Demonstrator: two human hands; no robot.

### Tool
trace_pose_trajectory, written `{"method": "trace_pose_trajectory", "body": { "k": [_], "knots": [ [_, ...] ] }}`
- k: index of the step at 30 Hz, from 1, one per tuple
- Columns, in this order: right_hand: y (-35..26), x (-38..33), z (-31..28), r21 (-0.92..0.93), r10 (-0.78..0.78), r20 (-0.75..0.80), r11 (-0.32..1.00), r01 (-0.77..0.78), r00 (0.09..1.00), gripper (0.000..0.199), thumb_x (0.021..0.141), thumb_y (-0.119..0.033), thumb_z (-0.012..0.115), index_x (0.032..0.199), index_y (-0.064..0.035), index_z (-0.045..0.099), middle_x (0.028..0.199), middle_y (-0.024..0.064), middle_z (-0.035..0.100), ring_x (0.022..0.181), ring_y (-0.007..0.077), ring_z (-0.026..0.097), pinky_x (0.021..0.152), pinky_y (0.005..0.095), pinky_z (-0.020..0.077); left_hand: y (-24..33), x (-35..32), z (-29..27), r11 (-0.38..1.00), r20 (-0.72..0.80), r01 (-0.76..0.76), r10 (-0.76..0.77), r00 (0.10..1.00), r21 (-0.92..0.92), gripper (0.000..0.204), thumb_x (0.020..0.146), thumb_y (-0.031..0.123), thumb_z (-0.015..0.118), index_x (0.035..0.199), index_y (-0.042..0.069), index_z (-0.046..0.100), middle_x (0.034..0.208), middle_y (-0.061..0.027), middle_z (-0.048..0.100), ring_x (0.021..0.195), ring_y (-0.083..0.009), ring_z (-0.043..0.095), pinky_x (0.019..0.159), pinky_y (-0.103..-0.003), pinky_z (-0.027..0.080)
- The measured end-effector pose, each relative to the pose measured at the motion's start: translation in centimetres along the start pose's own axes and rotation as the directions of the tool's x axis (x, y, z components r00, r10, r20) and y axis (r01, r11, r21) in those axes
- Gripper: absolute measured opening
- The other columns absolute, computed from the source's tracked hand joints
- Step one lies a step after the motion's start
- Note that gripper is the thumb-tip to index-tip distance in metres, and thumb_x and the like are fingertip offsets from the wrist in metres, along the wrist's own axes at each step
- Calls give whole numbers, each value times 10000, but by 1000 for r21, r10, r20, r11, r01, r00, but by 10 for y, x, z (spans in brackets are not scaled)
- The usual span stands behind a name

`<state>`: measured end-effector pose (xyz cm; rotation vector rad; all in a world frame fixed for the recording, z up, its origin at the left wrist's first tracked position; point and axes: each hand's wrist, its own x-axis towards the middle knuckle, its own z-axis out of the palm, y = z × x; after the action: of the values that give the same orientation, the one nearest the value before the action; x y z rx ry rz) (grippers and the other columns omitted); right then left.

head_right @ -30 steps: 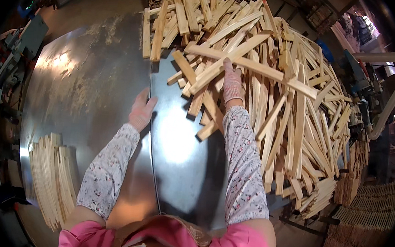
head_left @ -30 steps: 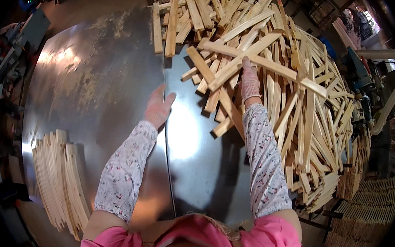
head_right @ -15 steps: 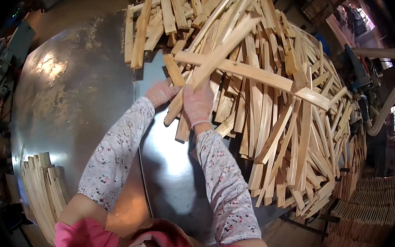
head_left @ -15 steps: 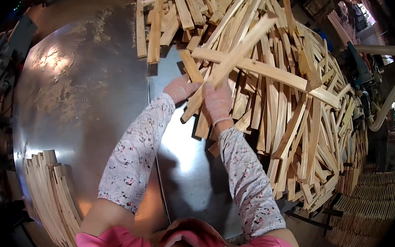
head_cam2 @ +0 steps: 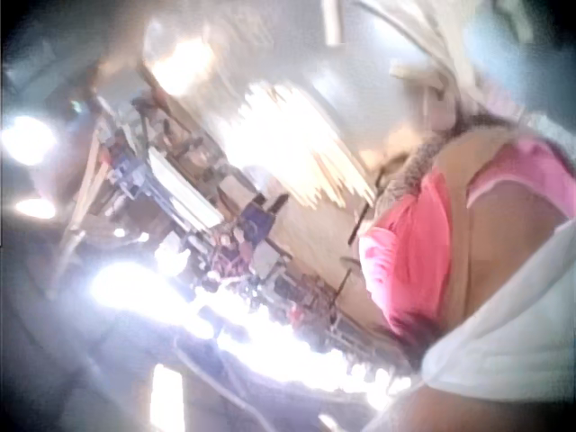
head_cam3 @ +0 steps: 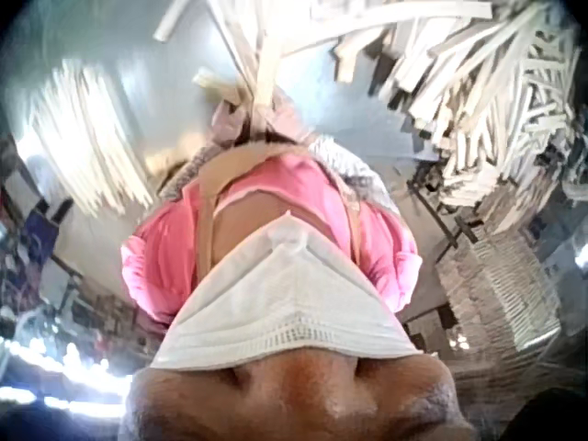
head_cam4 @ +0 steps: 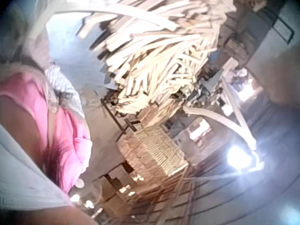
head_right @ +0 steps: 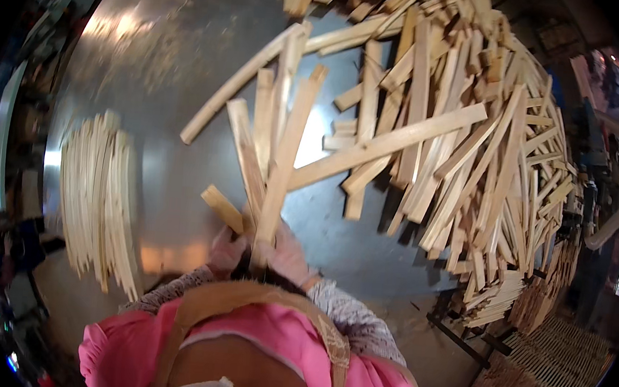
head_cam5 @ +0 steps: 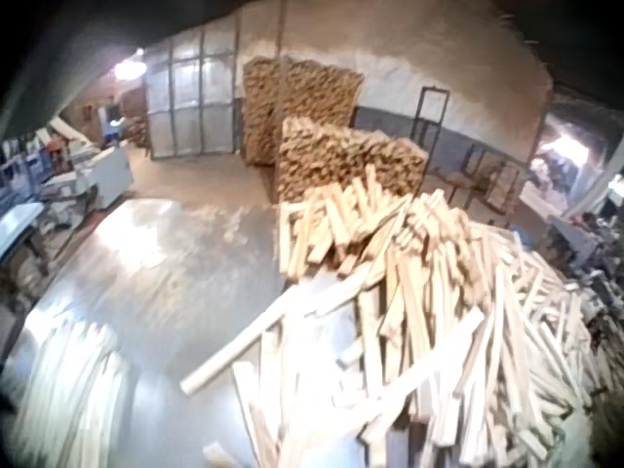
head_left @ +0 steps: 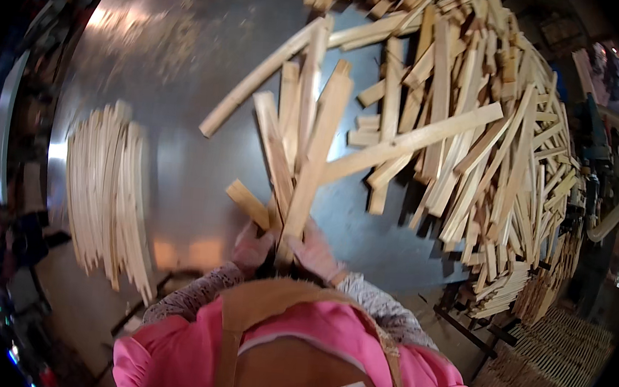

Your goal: The person sorts and stacks thin wooden strips on a metal table. They pick up strips from a disorganized pile, align them, and place them into a neat stack.

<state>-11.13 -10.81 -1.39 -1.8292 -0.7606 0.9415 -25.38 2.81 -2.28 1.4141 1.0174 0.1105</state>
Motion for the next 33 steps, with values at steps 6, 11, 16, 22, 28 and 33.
{"method": "trace_pose_trajectory", "body": {
  "k": [6,11,16,22,28,33],
  "knots": [
    [-15,25,37,-207,-89,-1,974,87,996,517,1003,-210,667,1473,-23,560,1285,234,694,1151,396,693,997,456,564,-32,10,-53,989,-437,-111,59,898,-94,362,1070,225,622,1359,7,611,1226,-150,702,1094,-299,654,990,-419,517],
    [-42,32,-38,-147,-24,-255,989,-14,967,590,971,-241,676,1535,-128,543,1284,234,678,1121,419,696,940,508,581,13,18,-177,923,-598,-340,171,783,-180,442,1085,294,588,1389,-27,580,1330,-211,692,1223,-343,651,1050,-449,499],
    [-86,79,-105,-967,-248,-65,255,0,967,796,912,-169,738,1637,-179,410,1541,133,577,1333,370,597,1109,460,528,19,56,-304,683,-451,161,269,851,712,505,1024,414,586,1388,64,604,1221,-262,710,1201,-425,678,1026,-520,530],
    [-74,132,-118,-999,-145,35,-44,28,989,781,877,-240,775,1593,-201,464,1511,59,614,1425,354,548,1179,534,446,0,74,-342,273,-415,361,178,892,892,532,976,244,628,1489,138,538,1382,-140,645,1377,-319,594,1085,-450,494],
    [-125,152,-111,-990,-65,82,105,89,994,739,925,-387,752,1580,-190,472,1372,149,695,1268,358,664,1112,495,491,-52,104,-342,188,-149,38,623,768,981,616,949,316,670,1522,150,518,1374,-147,635,1364,-307,579,1134,-474,447],
    [-164,168,-53,-756,-127,-34,652,58,991,751,939,-406,729,1585,-161,434,1341,222,701,1223,393,691,1047,506,541,-23,136,-269,323,-257,89,526,811,942,585,949,378,697,1472,148,572,1386,-141,641,1340,-302,599,1121,-442,472]
  ]
}}
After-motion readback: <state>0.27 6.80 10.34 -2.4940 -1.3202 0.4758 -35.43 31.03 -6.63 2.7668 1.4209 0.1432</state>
